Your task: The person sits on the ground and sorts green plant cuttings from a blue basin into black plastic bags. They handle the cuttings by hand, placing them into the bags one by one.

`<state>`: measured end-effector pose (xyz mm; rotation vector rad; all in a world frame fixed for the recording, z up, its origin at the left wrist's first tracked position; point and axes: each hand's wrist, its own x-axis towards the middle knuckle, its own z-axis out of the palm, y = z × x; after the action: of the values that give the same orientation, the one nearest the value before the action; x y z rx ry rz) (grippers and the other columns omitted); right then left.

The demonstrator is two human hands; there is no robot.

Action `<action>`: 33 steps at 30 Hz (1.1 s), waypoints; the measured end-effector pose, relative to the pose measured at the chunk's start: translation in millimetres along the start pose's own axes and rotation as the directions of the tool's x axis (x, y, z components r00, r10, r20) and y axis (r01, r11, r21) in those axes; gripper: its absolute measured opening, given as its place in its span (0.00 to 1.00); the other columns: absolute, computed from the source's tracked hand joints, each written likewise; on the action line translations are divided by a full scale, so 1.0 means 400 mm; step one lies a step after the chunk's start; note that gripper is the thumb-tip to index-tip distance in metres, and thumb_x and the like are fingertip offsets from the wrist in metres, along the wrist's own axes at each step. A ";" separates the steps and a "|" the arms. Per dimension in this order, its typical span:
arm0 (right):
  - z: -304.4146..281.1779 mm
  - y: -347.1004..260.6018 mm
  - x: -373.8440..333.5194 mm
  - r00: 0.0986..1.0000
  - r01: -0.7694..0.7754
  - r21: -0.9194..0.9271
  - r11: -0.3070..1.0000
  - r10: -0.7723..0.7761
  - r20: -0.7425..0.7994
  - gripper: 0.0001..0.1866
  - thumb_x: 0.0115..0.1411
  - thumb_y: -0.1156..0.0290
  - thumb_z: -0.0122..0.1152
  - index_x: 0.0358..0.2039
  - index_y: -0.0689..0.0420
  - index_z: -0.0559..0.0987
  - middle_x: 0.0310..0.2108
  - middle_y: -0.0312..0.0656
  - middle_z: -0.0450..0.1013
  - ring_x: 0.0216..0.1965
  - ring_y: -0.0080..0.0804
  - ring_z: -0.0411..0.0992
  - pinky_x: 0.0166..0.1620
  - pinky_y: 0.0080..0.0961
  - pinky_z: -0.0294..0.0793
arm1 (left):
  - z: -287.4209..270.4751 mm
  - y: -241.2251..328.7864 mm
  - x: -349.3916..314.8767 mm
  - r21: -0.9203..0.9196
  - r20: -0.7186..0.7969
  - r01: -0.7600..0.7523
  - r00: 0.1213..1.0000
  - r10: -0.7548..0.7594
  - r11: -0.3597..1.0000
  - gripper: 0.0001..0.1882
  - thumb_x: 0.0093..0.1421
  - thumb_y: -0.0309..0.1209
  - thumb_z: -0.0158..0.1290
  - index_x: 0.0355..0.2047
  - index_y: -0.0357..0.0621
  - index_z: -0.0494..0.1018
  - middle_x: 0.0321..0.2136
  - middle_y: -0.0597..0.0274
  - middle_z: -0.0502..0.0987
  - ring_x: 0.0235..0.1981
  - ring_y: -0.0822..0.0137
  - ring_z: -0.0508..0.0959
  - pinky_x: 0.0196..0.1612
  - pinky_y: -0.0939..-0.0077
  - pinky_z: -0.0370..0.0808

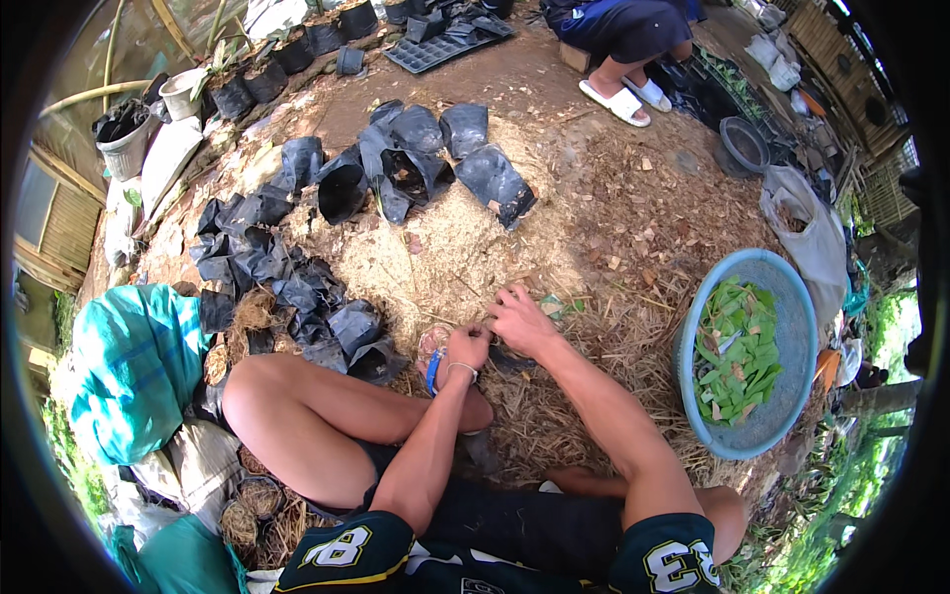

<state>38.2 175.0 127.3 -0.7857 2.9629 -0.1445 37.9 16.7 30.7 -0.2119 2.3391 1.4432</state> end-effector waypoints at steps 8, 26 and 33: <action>-0.158 0.063 -0.026 0.985 -0.165 0.315 0.935 0.172 0.005 0.10 0.58 0.70 0.60 0.39 0.54 0.85 0.38 0.46 0.81 0.41 0.48 0.80 0.50 0.46 0.78 | 0.005 -0.023 0.037 -0.010 0.050 0.012 0.999 -0.011 1.000 0.08 0.61 0.30 0.61 0.33 0.36 0.82 0.23 0.64 0.81 0.24 0.74 0.78 0.30 0.74 0.76; 0.031 -0.047 -0.116 0.977 -0.198 0.234 0.952 0.172 0.124 0.11 0.64 0.71 0.56 0.40 0.58 0.85 0.51 0.51 0.76 0.36 0.53 0.82 0.41 0.49 0.82 | -0.020 0.014 0.017 0.078 0.074 0.036 0.996 -0.042 0.996 0.13 0.59 0.36 0.63 0.33 0.35 0.82 0.24 0.57 0.83 0.28 0.68 0.80 0.36 0.68 0.77; 0.015 -0.043 -0.121 0.971 -0.218 0.248 0.944 0.184 0.153 0.11 0.61 0.67 0.59 0.40 0.58 0.84 0.47 0.49 0.77 0.38 0.51 0.82 0.40 0.50 0.82 | -0.030 0.037 0.007 0.130 0.064 0.028 0.997 -0.037 0.991 0.12 0.58 0.35 0.61 0.30 0.36 0.81 0.23 0.55 0.83 0.25 0.64 0.82 0.34 0.67 0.78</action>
<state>89.0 183.6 125.6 -0.4380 2.7995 -0.4461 27.8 13.2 46.7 -0.1633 2.3534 1.2586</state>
